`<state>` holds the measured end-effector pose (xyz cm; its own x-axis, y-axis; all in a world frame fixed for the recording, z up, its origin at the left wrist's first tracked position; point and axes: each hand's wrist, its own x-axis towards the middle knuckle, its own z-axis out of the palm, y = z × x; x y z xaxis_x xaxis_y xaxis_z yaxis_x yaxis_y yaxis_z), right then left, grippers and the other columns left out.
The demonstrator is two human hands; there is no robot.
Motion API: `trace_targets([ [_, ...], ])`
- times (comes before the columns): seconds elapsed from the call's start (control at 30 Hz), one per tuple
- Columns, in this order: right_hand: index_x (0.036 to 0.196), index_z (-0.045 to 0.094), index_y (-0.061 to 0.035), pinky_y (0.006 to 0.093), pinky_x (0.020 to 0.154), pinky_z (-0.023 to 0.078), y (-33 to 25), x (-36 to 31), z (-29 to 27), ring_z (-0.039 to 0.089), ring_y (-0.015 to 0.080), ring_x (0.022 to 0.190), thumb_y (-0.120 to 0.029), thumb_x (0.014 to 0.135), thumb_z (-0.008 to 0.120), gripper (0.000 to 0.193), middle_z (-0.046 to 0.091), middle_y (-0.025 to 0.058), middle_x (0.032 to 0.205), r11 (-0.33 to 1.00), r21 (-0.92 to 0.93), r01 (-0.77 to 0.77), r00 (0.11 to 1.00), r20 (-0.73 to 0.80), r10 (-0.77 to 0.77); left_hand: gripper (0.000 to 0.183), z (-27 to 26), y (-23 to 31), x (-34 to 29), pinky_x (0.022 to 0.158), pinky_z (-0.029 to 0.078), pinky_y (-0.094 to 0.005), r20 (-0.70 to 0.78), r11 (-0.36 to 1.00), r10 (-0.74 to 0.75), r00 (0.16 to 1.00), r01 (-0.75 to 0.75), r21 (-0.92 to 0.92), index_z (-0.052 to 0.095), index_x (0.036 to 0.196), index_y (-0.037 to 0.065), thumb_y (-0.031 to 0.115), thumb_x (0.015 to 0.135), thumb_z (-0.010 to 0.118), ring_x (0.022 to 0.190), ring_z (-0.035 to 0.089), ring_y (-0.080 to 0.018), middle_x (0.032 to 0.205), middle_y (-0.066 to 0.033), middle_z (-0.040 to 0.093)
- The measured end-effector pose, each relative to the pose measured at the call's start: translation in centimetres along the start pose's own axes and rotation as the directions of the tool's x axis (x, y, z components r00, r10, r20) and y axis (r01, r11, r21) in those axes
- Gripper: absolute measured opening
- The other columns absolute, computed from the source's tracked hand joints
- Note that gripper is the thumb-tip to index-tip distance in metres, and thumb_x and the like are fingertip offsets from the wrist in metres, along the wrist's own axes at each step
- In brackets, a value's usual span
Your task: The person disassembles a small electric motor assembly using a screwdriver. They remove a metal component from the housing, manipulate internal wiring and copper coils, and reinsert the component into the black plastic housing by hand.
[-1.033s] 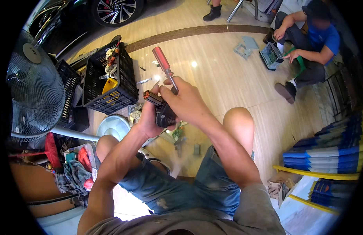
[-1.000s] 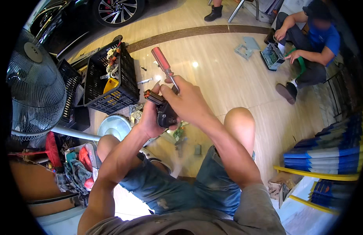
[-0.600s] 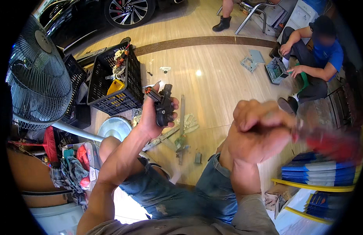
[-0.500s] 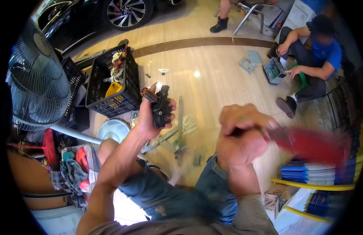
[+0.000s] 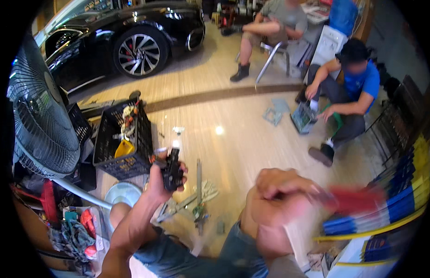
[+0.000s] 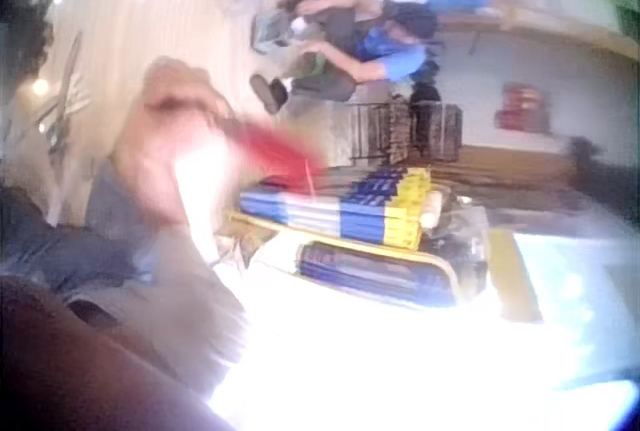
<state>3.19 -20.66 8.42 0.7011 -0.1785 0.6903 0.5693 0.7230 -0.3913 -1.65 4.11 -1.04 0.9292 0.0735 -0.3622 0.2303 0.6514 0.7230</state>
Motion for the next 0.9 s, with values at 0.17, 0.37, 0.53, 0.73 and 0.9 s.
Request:
trace_targets([
  [0.17,0.081,0.048,-0.007,0.0247,0.041,0.022,5.2,-1.9,-1.2,0.031,0.0061,0.043,-0.03,0.101,0.047,0.031,0.036,-0.003,0.056,0.923,-0.279,-0.265,0.963,-0.129,0.238,0.061,-1.6,-0.4,-0.8,0.046,0.04,-0.0326,-0.024,0.998,-0.047,0.999,0.046,-0.034,0.06,0.083,0.01,0.068,0.088,0.039,0.061,0.057,-0.017,0.078,-0.0016,0.058],
  [0.37,0.082,0.056,-0.0057,0.022,0.042,0.024,7.1,-3.2,-1.9,0.034,0.0024,0.047,-0.023,0.099,0.055,0.024,0.043,-0.0078,0.061,0.651,-0.516,-0.557,0.791,-0.091,0.604,0.062,-2.7,-0.9,-1.2,0.047,0.038,-0.0323,-0.07,0.999,-0.026,0.997,0.023,-0.036,0.059,0.081,0.011,0.068,0.088,0.038,0.063,0.056,-0.0175,0.078,-0.0024,0.057],
  [0.53,0.094,0.064,0.0003,0.0248,0.051,0.035,7.6,-5.6,-2.0,0.042,0.0038,0.058,-0.025,0.098,0.056,0.027,0.048,-0.0031,0.059,0.513,-0.739,-0.437,0.736,0.034,0.676,0.064,-4.1,-1.1,-3.6,0.043,0.037,-0.032,-0.093,0.997,0.014,0.996,-0.021,-0.075,0.058,0.08,0.009,0.07,0.086,0.04,0.061,0.057,-0.02,0.078,-0.0045,0.058],
  [0.73,0.085,0.06,0.0008,0.0326,0.048,0.038,7.7,-6.8,-1.3,0.049,0.0117,0.052,-0.03,0.095,0.06,0.032,0.051,0.0065,0.056,0.329,-0.884,-0.332,0.613,0.064,0.788,0.065,-5.1,-1.4,-4.9,0.043,0.038,-0.0318,-0.176,0.994,0.003,0.984,-0.022,-0.109,0.059,0.079,0.01,0.072,0.084,0.041,0.057,0.056,-0.0195,0.074,-0.0043,0.057],
  [0.9,0.092,0.062,-0.0001,0.04,0.051,0.042,6.9,-7.2,0.7,0.058,0.0296,0.052,-0.028,0.093,0.06,0.028,0.055,0.0174,0.059,0.329,-0.917,-0.226,0.551,0.158,0.819,0.063,-4.1,-1.2,-4.4,0.042,0.037,-0.0314,-0.214,0.995,0.013,0.977,-0.034,-0.093,0.058,0.08,0.011,0.072,0.084,0.043,0.056,0.056,-0.0181,0.075,-0.002,0.057],
])
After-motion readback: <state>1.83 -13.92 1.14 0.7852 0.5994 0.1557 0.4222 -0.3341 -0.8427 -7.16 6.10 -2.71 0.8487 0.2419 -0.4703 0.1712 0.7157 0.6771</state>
